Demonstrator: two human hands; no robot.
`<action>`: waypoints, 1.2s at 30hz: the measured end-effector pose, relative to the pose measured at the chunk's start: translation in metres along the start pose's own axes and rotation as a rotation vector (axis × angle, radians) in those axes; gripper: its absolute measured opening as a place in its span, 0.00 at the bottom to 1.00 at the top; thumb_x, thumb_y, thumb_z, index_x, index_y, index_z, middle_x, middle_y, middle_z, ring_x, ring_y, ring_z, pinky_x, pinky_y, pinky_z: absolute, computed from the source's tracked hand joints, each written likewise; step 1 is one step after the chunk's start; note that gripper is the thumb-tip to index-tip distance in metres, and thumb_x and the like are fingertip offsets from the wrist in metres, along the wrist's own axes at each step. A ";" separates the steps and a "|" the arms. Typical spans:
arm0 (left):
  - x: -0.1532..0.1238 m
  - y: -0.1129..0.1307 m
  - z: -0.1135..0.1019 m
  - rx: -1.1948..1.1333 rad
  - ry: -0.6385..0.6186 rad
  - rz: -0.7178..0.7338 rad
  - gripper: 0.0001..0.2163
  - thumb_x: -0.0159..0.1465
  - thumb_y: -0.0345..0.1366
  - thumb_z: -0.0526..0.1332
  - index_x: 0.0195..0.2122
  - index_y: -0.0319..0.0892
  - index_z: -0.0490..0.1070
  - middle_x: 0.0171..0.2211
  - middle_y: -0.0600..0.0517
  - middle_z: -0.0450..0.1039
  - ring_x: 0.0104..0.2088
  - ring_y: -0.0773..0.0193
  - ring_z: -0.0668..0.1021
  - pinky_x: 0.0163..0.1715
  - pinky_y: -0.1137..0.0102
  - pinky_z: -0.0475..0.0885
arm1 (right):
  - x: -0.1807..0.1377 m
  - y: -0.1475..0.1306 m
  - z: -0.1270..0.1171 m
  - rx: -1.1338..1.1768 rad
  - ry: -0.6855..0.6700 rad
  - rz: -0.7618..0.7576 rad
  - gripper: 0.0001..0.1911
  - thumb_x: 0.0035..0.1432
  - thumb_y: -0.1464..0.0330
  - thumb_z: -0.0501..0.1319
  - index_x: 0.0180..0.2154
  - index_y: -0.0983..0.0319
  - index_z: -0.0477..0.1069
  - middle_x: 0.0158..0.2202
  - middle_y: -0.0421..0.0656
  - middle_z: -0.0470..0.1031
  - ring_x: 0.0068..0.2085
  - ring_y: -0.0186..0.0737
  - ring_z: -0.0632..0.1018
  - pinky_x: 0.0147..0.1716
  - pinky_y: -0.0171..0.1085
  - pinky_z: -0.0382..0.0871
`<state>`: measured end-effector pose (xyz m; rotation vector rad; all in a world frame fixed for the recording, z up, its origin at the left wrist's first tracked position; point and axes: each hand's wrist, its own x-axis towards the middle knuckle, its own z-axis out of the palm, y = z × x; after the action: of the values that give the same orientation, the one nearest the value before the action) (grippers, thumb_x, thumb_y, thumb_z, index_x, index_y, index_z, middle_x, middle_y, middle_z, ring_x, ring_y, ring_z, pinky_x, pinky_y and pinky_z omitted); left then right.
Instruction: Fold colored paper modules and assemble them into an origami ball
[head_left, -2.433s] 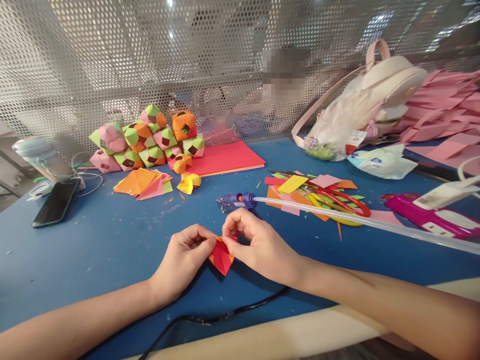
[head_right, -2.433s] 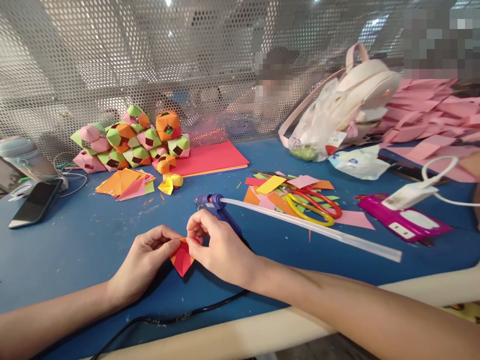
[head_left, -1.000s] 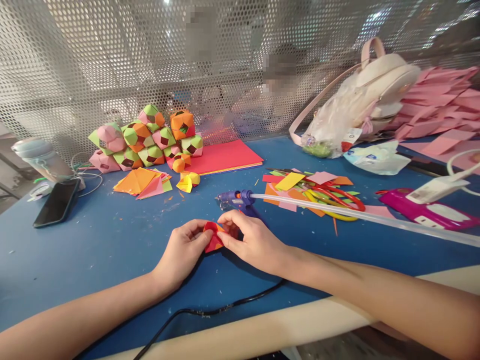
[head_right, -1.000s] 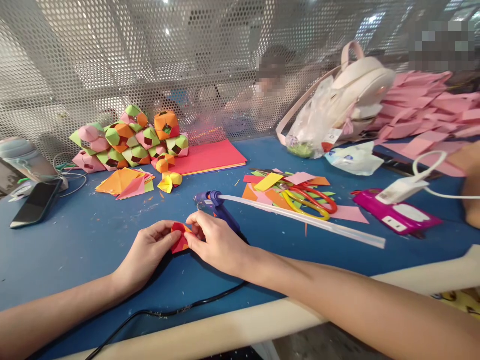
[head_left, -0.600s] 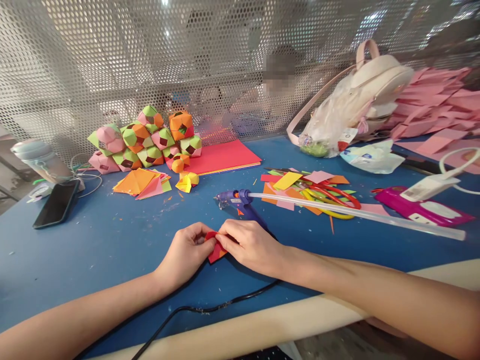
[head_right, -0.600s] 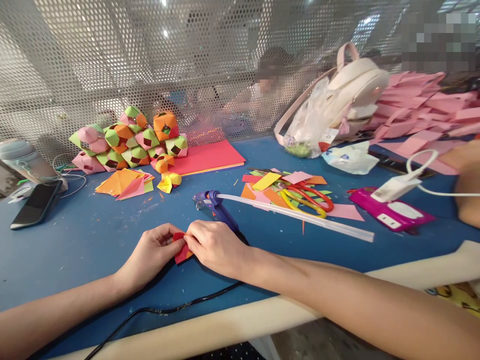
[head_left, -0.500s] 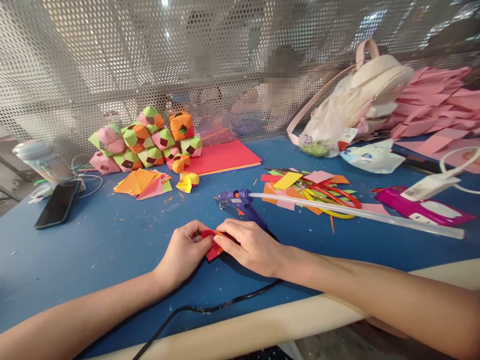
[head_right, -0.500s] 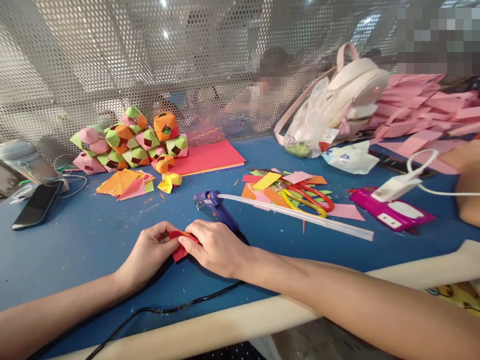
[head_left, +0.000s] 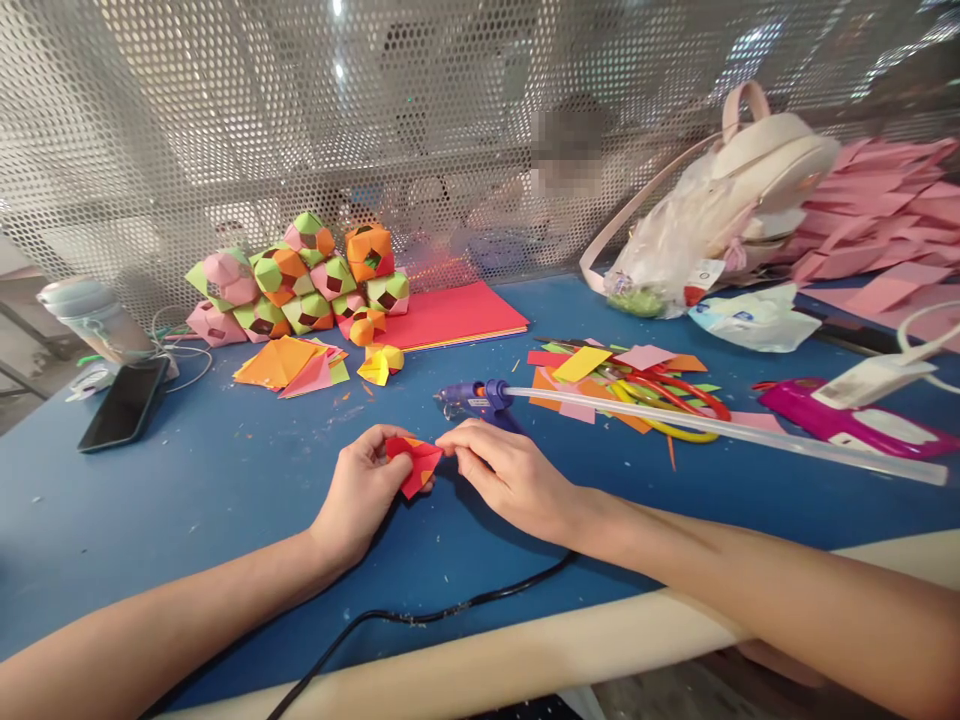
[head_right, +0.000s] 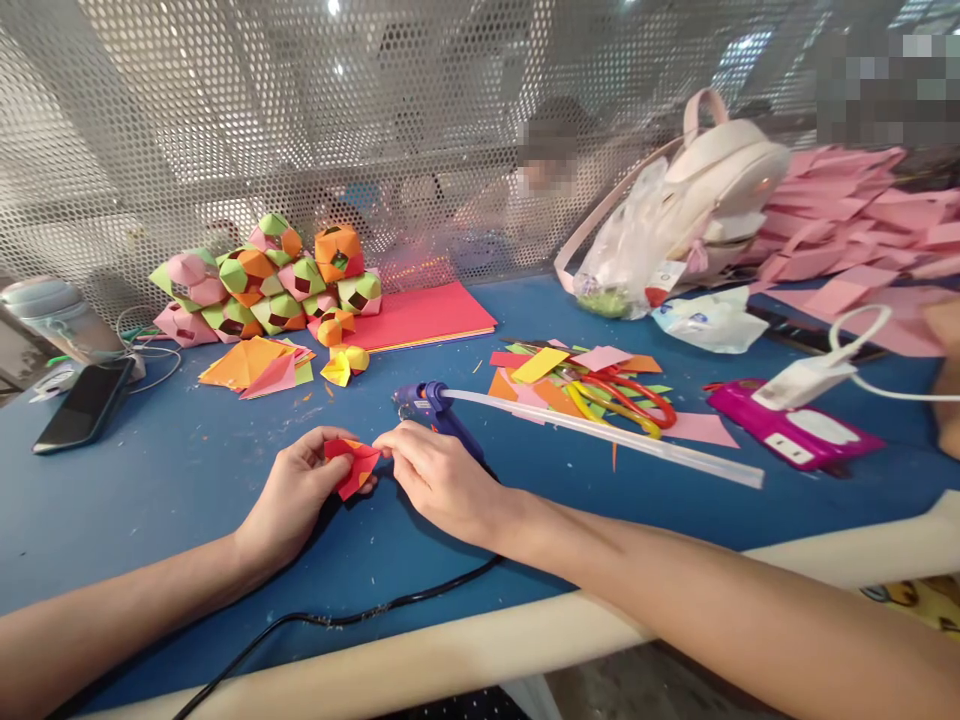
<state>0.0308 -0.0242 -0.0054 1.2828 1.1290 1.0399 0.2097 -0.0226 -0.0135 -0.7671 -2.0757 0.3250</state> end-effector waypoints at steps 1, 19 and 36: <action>0.000 0.001 0.000 0.014 -0.002 0.006 0.08 0.54 0.30 0.57 0.36 0.39 0.68 0.25 0.54 0.74 0.25 0.66 0.76 0.28 0.71 0.70 | 0.000 0.000 0.000 0.003 0.001 0.005 0.11 0.62 0.75 0.47 0.41 0.62 0.66 0.35 0.45 0.72 0.37 0.37 0.75 0.37 0.38 0.71; -0.012 0.008 0.001 0.439 -0.080 0.369 0.08 0.62 0.34 0.57 0.35 0.43 0.76 0.34 0.51 0.75 0.35 0.65 0.76 0.37 0.72 0.69 | 0.001 -0.007 -0.001 -0.022 -0.049 0.107 0.06 0.59 0.72 0.53 0.29 0.62 0.66 0.25 0.40 0.71 0.26 0.33 0.72 0.27 0.33 0.65; -0.007 0.008 0.001 0.187 -0.105 0.094 0.12 0.62 0.37 0.56 0.45 0.40 0.71 0.24 0.54 0.73 0.25 0.67 0.75 0.32 0.71 0.71 | -0.001 -0.008 -0.004 0.017 -0.080 0.079 0.11 0.62 0.68 0.53 0.45 0.65 0.67 0.35 0.45 0.75 0.33 0.36 0.76 0.34 0.35 0.70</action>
<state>0.0313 -0.0314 0.0027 1.5335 1.1144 0.9413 0.2103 -0.0295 -0.0075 -0.8397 -2.1186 0.4224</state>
